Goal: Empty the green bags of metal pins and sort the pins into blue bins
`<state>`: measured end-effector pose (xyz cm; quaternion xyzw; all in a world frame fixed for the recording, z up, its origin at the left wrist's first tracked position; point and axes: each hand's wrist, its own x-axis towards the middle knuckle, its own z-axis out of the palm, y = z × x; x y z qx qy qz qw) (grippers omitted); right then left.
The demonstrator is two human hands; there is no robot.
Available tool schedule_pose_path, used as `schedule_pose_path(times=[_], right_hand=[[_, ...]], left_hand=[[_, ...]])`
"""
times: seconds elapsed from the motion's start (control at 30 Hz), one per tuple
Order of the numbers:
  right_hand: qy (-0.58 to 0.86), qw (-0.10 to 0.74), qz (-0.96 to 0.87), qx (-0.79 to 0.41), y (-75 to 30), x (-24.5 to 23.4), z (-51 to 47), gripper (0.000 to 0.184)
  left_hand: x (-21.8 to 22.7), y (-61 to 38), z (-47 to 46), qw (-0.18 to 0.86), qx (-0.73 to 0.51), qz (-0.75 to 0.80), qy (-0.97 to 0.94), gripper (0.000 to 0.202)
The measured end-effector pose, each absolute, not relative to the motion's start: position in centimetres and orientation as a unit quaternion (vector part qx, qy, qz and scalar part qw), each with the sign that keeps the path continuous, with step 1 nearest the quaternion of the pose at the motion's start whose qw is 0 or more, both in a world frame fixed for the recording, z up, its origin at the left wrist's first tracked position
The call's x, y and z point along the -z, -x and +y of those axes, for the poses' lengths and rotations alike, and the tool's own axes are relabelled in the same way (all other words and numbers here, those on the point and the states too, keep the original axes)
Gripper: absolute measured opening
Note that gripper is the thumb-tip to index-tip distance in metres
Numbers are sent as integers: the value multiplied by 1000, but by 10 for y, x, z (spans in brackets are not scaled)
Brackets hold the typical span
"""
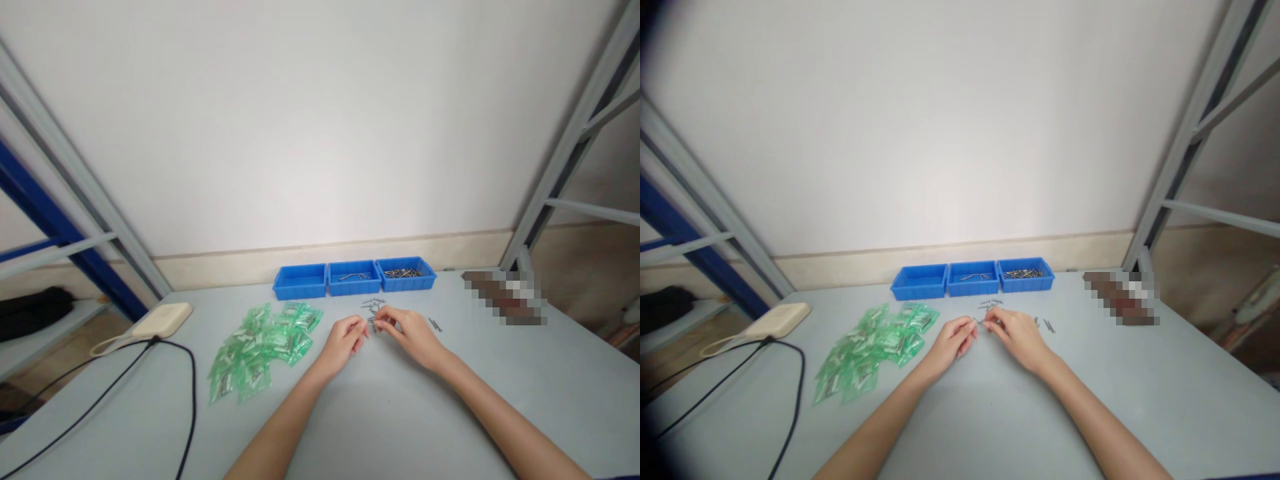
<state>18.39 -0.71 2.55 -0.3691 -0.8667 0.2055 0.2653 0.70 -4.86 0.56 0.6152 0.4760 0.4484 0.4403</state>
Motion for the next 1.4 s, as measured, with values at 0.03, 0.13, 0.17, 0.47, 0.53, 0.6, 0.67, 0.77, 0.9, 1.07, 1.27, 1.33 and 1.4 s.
schedule_pose_path(times=[0.03, 0.13, 0.17, 0.47, 0.53, 0.6, 0.67, 0.77, 0.9, 1.07, 1.27, 1.33, 1.4], right_hand=[[366, 266, -865, -218, -183, -25, -7, 26], [351, 268, -861, -252, -182, -24, -6, 24], [349, 269, -859, -260, -182, -23, -6, 24], [346, 277, -841, -311, -181, -19, -4, 34], [343, 275, -839, -321, -180, -17, -3, 32], [347, 279, -836, -322, -179, -14, -2, 28], [353, 290, -832, -315, -178, -11, -1, 24], [364, 300, -830, -299, -179, -10, -1, 24], [362, 300, -838, -277, -179, -13, -5, 28], [364, 282, -849, -261, -177, -14, -9, 34], [354, 323, -828, -292, -175, -6, -4, 25], [352, 334, -818, -310, -176, -4, -1, 24], [349, 340, -812, -322, -176, -3, 0, 25]], left_hand=[[-5, -7, -48, 447, -452, 472, -610, 42], [-3, -5, -45, 468, -458, 461, -599, 45], [-2, -5, -44, 471, -461, 459, -595, 46], [-4, -6, -46, 466, -464, 466, -592, 48], [-5, -6, -47, 459, -466, 469, -594, 47], [-5, -7, -48, 452, -467, 473, -595, 46], [-5, -7, -48, 458, -459, 472, -598, 45], [-3, -7, -47, 482, -444, 462, -598, 45], [0, -5, -43, 505, -448, 450, -585, 44], [0, -4, -41, 519, -461, 438, -571, 44], [0, -3, -43, 499, -463, 449, -579, 41], [0, -2, -43, 506, -459, 443, -581, 39], [-1, -2, -43, 512, -454, 439, -582, 37]])
